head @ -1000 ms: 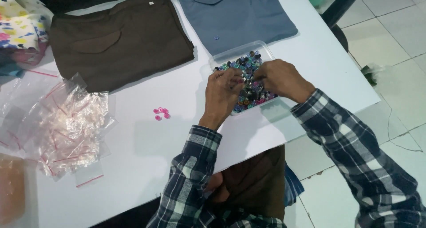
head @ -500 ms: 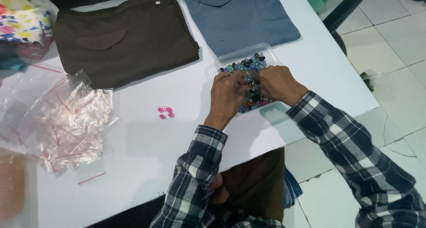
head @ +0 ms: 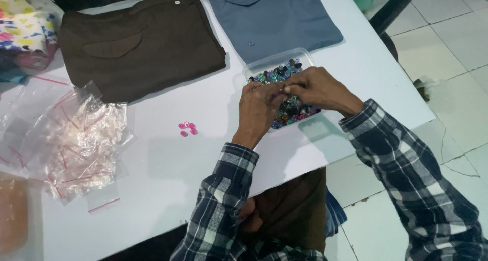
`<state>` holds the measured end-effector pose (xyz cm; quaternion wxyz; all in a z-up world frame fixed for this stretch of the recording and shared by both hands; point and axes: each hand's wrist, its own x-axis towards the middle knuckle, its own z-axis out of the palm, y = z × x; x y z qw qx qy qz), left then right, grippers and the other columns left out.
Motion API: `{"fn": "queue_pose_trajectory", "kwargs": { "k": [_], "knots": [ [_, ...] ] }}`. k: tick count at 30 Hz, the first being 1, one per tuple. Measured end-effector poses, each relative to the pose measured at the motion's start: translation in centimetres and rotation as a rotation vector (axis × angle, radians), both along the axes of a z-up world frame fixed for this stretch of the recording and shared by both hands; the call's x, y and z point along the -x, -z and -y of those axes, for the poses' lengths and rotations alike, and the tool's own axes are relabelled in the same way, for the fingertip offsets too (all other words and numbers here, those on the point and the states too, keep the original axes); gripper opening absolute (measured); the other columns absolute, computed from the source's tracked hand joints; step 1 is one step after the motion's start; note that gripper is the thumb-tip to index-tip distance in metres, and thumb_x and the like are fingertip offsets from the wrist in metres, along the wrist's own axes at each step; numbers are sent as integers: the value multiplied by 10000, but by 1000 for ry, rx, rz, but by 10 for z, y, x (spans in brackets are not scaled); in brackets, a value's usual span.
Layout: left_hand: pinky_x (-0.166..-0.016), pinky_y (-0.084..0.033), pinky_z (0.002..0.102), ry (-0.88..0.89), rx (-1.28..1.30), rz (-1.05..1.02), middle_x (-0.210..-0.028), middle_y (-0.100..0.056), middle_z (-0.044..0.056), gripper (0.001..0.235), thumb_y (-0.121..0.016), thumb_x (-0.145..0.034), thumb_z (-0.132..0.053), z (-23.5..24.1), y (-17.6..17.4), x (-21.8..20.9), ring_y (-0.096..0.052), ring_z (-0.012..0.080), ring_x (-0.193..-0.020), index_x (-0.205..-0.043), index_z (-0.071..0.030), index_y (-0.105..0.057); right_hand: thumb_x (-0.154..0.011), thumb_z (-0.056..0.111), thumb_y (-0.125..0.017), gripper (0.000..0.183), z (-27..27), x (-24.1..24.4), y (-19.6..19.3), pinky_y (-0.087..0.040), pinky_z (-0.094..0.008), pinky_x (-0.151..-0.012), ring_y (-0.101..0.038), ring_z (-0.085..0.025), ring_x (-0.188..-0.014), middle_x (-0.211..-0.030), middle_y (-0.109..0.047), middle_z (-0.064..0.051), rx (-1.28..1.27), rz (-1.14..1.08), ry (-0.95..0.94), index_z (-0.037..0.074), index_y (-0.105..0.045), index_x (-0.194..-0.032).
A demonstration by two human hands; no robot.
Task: Picking individual buttons from a container and placing them into small plastic bags for packaging.
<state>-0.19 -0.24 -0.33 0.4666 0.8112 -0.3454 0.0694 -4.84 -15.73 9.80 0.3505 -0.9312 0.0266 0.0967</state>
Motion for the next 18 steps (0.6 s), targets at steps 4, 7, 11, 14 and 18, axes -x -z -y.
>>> {"fn": "queue_pose_trajectory", "kwargs": {
  "k": [4,7,11,14,18],
  "knots": [
    [-1126,-369,382,-16,8,-14,-863,-779,30,186,-766,-876,-90,5,20,-8,-761,160,-827,-1058,-128,-763,-969,115,-578,268,-7,5,-12,-503,-401,-588,-673,-280,-615,-786,-760,-207,32,-73,-23,34,-768,-1139],
    [-1103,-402,376,-24,-7,40,-845,-779,18,180,-775,-862,-78,6,21,-10,-759,147,-810,-1036,-124,-775,-959,102,-597,276,2,4,0,-525,-342,-593,-690,-260,-640,-786,-766,-203,-91,-110,22,54,-767,-1171],
    [-1100,-418,373,0,-11,56,-836,-781,27,179,-778,-843,-55,9,25,-9,-761,165,-797,-1012,-114,-782,-951,105,-612,285,5,2,10,-517,-310,-598,-680,-234,-665,-796,-760,-214,-267,-148,97,18,-749,-1185],
    [-1084,-442,389,-7,-22,86,-825,-777,53,172,-775,-833,-30,8,23,-10,-762,197,-781,-997,-84,-779,-962,117,-596,302,-2,4,-2,-512,-324,-623,-669,-245,-684,-807,-757,-221,-292,-171,105,23,-746,-1207],
    [-1093,-432,389,-37,-5,71,-860,-776,41,145,-751,-858,-56,5,23,-7,-755,182,-872,-986,-120,-770,-972,92,-553,319,9,0,-5,-566,-457,-739,-730,-378,-842,-949,-769,-264,109,-190,-18,34,-751,-1215]
  ]
}}
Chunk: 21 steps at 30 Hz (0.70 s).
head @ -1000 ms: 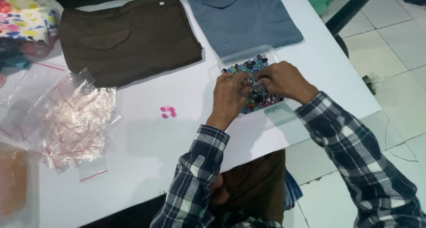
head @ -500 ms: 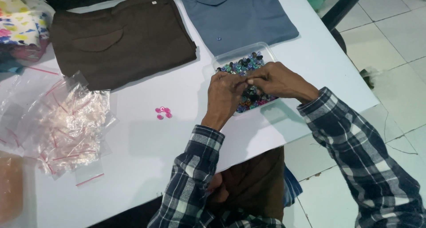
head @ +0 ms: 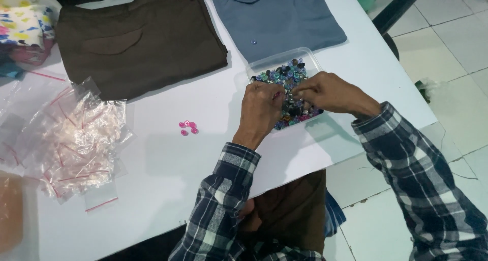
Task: Picking individual buttons from a container and placing them into small plastic bags for packaging.
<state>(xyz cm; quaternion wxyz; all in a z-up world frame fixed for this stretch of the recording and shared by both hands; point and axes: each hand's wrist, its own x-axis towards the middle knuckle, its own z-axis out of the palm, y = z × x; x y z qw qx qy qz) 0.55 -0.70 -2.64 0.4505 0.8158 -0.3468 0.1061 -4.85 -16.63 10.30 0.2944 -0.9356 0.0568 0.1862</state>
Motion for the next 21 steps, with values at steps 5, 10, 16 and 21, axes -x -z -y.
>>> {"fn": "queue_pose_trajectory", "kwargs": {
  "k": [5,10,16,21],
  "knots": [
    [-1101,-412,394,17,49,-35,-920,-780,62,143,-721,-905,-58,0,-4,-1,-750,195,-931,-1040,-87,-759,-897,96,-538,390,4,-3,10,-565,-500,-855,-722,-434,-1004,-1090,-781,-199,264,-176,-231,173,-794,-1181],
    [-1110,-398,386,29,22,-41,-944,-783,65,144,-705,-921,-49,0,-8,1,-743,177,-969,-1046,-87,-764,-883,152,-562,406,18,-17,43,-576,-470,-843,-727,-376,-1029,-1110,-765,-170,508,-159,-269,232,-771,-1221],
    [-1127,-371,369,29,17,-33,-988,-780,77,129,-704,-936,-70,1,-3,-2,-735,167,-1005,-1051,-78,-761,-915,24,-487,474,1,-13,0,-580,-456,-836,-721,-404,-1025,-1173,-742,-216,415,-87,-169,143,-713,-1314],
    [-1117,-389,381,33,1,-24,-991,-781,75,132,-702,-935,-71,-1,-9,0,-731,181,-1020,-1052,-77,-764,-882,73,-556,427,9,-11,28,-586,-373,-723,-759,-271,-835,-1018,-799,-72,577,-241,-353,299,-800,-1149]
  ]
}}
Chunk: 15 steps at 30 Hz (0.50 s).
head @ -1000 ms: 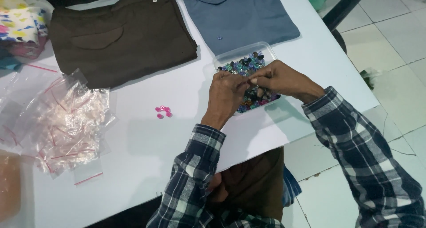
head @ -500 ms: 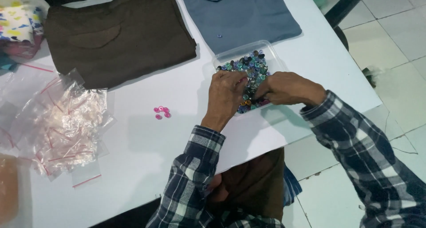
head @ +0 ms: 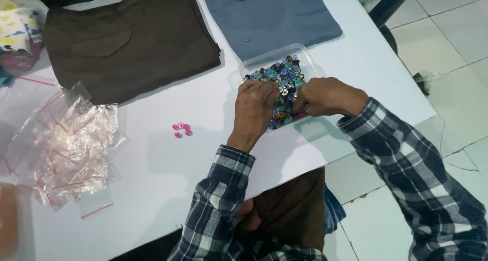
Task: Picking individual buttons from a container and placing them into small plastic bags for packaging.
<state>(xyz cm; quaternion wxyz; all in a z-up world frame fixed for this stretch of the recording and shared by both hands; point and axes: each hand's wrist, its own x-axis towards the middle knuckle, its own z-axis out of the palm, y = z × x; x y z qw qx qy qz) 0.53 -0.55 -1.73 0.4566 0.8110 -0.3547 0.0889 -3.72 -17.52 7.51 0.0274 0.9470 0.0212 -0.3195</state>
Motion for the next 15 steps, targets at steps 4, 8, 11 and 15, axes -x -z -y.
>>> {"fn": "queue_pose_trajectory", "kwargs": {
  "k": [4,8,11,15],
  "knots": [
    [-1145,-348,362,-1,-37,-12,-1038,-774,62,152,-706,-939,-78,2,6,-3,-717,151,-1055,-1081,-92,-758,-865,108,-643,371,7,-10,5,-591,-419,-774,-764,-309,-912,-990,-798,-114,17,76,20,236,-790,-1181],
    [-1150,-351,378,3,-70,-29,-1038,-776,67,143,-689,-944,-66,2,5,-2,-716,169,-1064,-1067,-87,-758,-878,237,-669,333,-3,-10,-11,-588,-455,-860,-755,-330,-980,-1029,-798,-137,-11,16,59,235,-786,-1189],
    [-1148,-355,368,-10,-93,-22,-1034,-776,55,148,-700,-936,-67,4,7,-3,-719,150,-1049,-1068,-101,-758,-857,280,-731,338,0,-9,4,-590,-469,-846,-753,-345,-973,-1002,-791,-153,-10,56,23,220,-783,-1186],
    [-1155,-348,371,-22,-121,-36,-1041,-778,58,166,-709,-928,-54,4,3,-1,-719,155,-1051,-1081,-91,-760,-876,199,-719,284,5,-6,1,-591,-449,-771,-763,-354,-893,-931,-783,-181,-99,255,49,160,-794,-1147]
  ]
}}
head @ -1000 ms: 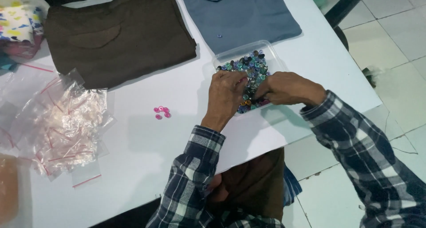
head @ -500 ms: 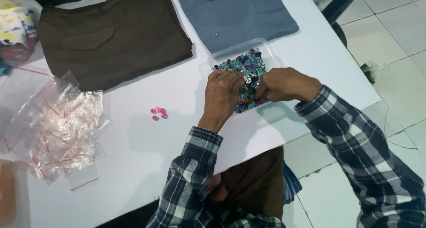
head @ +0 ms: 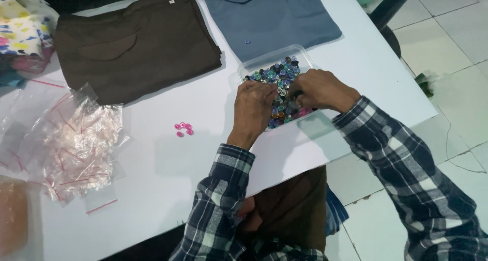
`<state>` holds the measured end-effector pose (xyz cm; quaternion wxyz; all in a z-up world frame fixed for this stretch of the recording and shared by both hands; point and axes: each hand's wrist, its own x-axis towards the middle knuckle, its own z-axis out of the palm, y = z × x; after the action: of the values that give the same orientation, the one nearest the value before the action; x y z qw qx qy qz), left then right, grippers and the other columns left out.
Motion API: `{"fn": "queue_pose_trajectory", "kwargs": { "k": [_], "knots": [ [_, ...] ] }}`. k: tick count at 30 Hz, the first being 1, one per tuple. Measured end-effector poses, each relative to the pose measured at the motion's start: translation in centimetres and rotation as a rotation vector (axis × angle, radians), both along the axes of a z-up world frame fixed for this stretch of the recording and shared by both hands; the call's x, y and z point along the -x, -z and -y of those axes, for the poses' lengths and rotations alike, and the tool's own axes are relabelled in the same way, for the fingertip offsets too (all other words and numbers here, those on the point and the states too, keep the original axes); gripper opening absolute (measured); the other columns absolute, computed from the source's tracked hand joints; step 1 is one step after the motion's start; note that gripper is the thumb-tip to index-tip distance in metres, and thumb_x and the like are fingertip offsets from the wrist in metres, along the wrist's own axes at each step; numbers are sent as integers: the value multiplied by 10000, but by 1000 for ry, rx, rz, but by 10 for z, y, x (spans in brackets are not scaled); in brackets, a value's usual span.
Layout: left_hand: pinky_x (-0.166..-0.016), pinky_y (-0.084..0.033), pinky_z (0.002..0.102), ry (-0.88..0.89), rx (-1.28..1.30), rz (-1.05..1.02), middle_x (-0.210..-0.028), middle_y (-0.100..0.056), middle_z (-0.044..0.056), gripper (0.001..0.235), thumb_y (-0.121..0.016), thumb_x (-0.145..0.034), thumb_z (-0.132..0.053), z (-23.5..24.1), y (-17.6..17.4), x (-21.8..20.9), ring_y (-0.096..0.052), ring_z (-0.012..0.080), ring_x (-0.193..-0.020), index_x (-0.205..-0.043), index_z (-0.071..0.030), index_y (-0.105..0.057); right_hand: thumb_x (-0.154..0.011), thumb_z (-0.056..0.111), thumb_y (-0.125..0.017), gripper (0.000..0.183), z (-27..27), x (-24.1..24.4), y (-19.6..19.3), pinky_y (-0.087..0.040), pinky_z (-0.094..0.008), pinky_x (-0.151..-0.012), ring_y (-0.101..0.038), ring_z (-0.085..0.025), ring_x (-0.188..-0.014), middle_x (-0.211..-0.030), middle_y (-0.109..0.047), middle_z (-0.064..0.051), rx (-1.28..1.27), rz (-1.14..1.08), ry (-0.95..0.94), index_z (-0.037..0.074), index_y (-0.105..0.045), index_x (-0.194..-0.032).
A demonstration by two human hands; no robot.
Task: Picking individual buttons from a container and placing them into small plastic bags for packaging.
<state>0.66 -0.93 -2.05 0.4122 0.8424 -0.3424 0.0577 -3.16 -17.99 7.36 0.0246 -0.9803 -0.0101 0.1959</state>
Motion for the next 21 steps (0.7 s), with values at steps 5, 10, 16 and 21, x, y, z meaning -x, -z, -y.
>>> {"fn": "queue_pose_trajectory", "kwargs": {
  "k": [5,10,16,21],
  "knots": [
    [-1157,-337,373,-6,-8,3,-1023,-780,62,157,-723,-918,-53,-3,-5,5,-729,159,-1026,-1063,-93,-767,-954,111,-626,275,-4,13,-26,-553,-529,-813,-726,-467,-942,-977,-754,-293,-396,90,150,32,-757,-1183],
    [-1159,-334,376,-12,-39,22,-997,-786,47,149,-724,-917,-60,0,-2,4,-732,158,-1014,-1053,-101,-770,-970,88,-586,267,-7,22,-36,-556,-533,-810,-737,-448,-919,-961,-745,-318,-546,107,177,1,-755,-1157],
    [-1179,-292,356,-19,-29,-12,-1030,-781,38,159,-724,-914,-62,1,-1,3,-714,139,-1061,-1058,-116,-763,-958,100,-600,303,-2,14,-32,-560,-504,-844,-735,-441,-946,-1016,-772,-255,-234,-16,153,81,-762,-1214],
    [-1179,-272,354,-10,-2,-25,-1056,-775,40,157,-719,-916,-61,2,2,4,-704,129,-1083,-1060,-114,-753,-874,243,-663,255,10,5,13,-590,-341,-724,-749,-173,-645,-732,-776,-7,225,-209,-55,345,-819,-1048]
  ]
}}
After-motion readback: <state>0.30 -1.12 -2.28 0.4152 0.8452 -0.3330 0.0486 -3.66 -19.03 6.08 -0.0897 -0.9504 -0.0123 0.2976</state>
